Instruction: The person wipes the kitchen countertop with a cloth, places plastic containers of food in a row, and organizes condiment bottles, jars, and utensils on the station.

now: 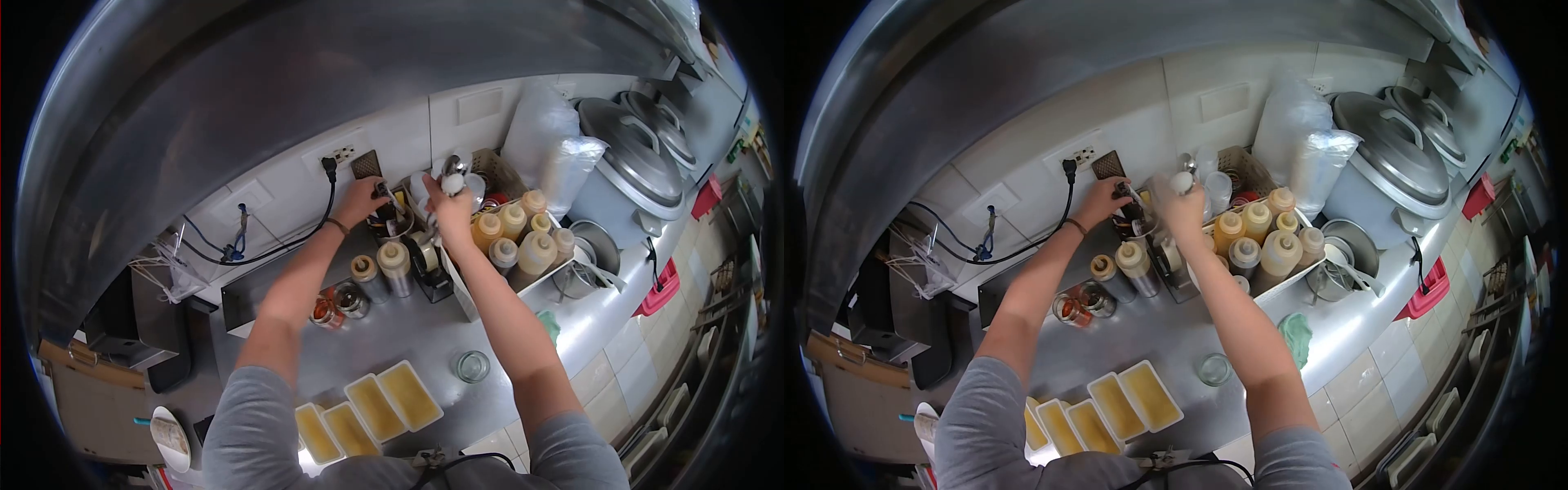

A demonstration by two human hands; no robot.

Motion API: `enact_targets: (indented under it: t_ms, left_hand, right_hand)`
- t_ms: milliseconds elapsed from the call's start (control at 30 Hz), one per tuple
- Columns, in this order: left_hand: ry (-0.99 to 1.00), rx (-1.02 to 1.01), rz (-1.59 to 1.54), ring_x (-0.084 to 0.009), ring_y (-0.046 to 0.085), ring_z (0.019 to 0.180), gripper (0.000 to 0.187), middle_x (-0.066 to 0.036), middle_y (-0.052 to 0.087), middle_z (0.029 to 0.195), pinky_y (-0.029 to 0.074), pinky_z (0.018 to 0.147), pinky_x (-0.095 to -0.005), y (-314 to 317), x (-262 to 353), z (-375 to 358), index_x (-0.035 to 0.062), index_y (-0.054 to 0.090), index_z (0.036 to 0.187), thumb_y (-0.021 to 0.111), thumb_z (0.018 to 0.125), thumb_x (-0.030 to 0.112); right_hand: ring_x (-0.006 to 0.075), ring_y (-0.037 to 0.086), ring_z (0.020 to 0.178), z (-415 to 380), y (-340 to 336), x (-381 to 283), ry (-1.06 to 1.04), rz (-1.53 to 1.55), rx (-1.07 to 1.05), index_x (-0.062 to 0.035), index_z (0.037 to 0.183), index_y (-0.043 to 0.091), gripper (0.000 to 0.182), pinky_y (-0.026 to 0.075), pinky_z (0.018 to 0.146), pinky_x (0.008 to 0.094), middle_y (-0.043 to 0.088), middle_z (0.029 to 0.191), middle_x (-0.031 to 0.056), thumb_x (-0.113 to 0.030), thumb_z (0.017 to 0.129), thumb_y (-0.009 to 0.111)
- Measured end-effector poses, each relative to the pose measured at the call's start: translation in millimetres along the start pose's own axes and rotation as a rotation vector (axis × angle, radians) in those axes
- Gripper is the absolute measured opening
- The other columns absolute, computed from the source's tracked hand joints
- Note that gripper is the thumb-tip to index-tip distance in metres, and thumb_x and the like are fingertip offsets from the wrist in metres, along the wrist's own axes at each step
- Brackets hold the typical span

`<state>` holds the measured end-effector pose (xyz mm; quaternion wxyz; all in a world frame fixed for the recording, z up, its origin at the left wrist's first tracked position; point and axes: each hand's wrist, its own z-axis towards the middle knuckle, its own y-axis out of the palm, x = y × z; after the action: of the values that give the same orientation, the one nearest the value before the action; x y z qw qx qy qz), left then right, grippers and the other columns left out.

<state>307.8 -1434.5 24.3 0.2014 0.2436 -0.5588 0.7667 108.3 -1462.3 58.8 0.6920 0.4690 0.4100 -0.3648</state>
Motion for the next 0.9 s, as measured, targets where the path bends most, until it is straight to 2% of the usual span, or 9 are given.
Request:
enact_targets:
  t_ms: [33,167,267,333,367,533,633,700,900]
  left_hand:
    - [0.092,0.066,0.028,-0.0328,0.058,0.087,0.04,-0.019,0.06,0.094,0.047,0.076,-0.0361,10.2,-11.0,1.2,-0.0035,0.057,0.101,0.071,0.067,0.014]
    - [0.095,0.072,0.057,-0.0331,0.058,0.088,0.038,-0.018,0.061,0.093,0.047,0.075,-0.0359,12.6,-10.5,2.7,-0.0019,0.057,0.1,0.07,0.067,0.011]
    - [0.201,0.149,0.011,-0.0302,0.06,0.075,0.028,-0.017,0.061,0.084,0.047,0.066,-0.0343,8.5,-6.0,1.8,0.0008,0.057,0.093,0.067,0.067,0.003]
    - [0.105,0.196,0.056,-0.0357,0.057,0.077,0.024,-0.019,0.059,0.084,0.045,0.065,-0.0378,6.1,1.2,-3.0,0.0018,0.055,0.09,0.062,0.068,-0.001]
    - [0.156,0.244,0.093,-0.0386,0.055,0.079,0.024,-0.021,0.058,0.083,0.045,0.065,-0.0405,5.7,1.4,-5.5,0.0013,0.054,0.091,0.058,0.068,-0.004]
    - [0.09,0.288,0.125,-0.0393,0.054,0.084,0.021,-0.022,0.057,0.088,0.045,0.07,-0.0436,11.9,-1.9,-14.5,-0.0003,0.052,0.093,0.052,0.072,-0.003]
    - [0.047,0.26,0.01,-0.0388,0.053,0.091,0.035,-0.021,0.056,0.097,0.044,0.077,-0.0429,16.3,-5.0,-24.0,0.0005,0.051,0.104,0.052,0.07,-0.008]
    - [0.073,0.342,0.178,-0.0337,0.056,0.089,0.054,-0.018,0.058,0.097,0.047,0.075,-0.0381,21.2,-12.1,-28.3,0.0037,0.047,0.116,0.058,0.065,-0.009]
    - [0.044,0.28,0.179,-0.0317,0.055,0.094,0.062,-0.018,0.057,0.102,0.048,0.076,-0.0357,14.8,6.7,-38.2,0.0012,0.046,0.12,0.068,0.062,0.001]
  right_hand:
    - [0.007,0.043,0.044,7.0,9.2,9.5,-0.066,-0.022,0.025,-0.0058,0.071,0.05,0.019,0.037,0.044,0.0237,0.048,0.055,-0.0005,-0.013,0.077,0.066]
    - [0.0079,0.047,0.05,32.1,32.7,74.4,-0.159,-0.182,0.044,-0.0032,0.075,0.052,0.018,0.039,0.047,0.0241,0.052,0.059,0.0012,-0.014,0.078,0.066]
    - [0.0105,0.051,0.059,26.4,41.7,97.8,-0.334,-0.342,-0.026,-0.0009,0.081,0.053,0.019,0.042,0.053,0.0266,0.056,0.065,0.0049,-0.015,0.078,0.065]
    - [0.0382,0.057,0.081,22.1,44.5,108.0,-0.287,-0.411,-0.19,-0.0036,0.1,0.054,0.03,0.045,0.066,0.0407,0.06,0.083,0.0192,-0.023,0.078,0.061]
    - [0.0398,0.054,0.085,20.8,44.6,110.9,-0.306,-0.433,-0.201,-0.0061,0.099,0.054,0.027,0.044,0.067,0.0431,0.059,0.088,0.0198,-0.02,0.077,0.06]
    - [0.0384,0.055,0.083,26.8,41.2,126.8,-0.299,-0.517,-0.278,-0.0049,0.095,0.054,0.025,0.043,0.069,0.0424,0.059,0.085,0.0185,-0.017,0.074,0.061]
    - [0.0369,0.054,0.086,28.8,38.3,138.8,-0.359,-0.461,-0.281,-0.0043,0.092,0.055,0.025,0.043,0.072,0.0409,0.059,0.087,0.0176,-0.015,0.071,0.064]
    - [0.0353,0.054,0.09,28.8,33.9,141.9,-0.423,-0.643,-0.337,-0.0032,0.089,0.057,0.026,0.043,0.076,0.0397,0.059,0.09,0.0169,-0.013,0.067,0.067]
    - [0.0348,0.053,0.094,22.6,35.3,137.7,-0.345,-0.695,-0.315,-0.0007,0.097,0.058,0.033,0.042,0.079,0.0399,0.059,0.094,0.0183,-0.013,0.067,0.066]
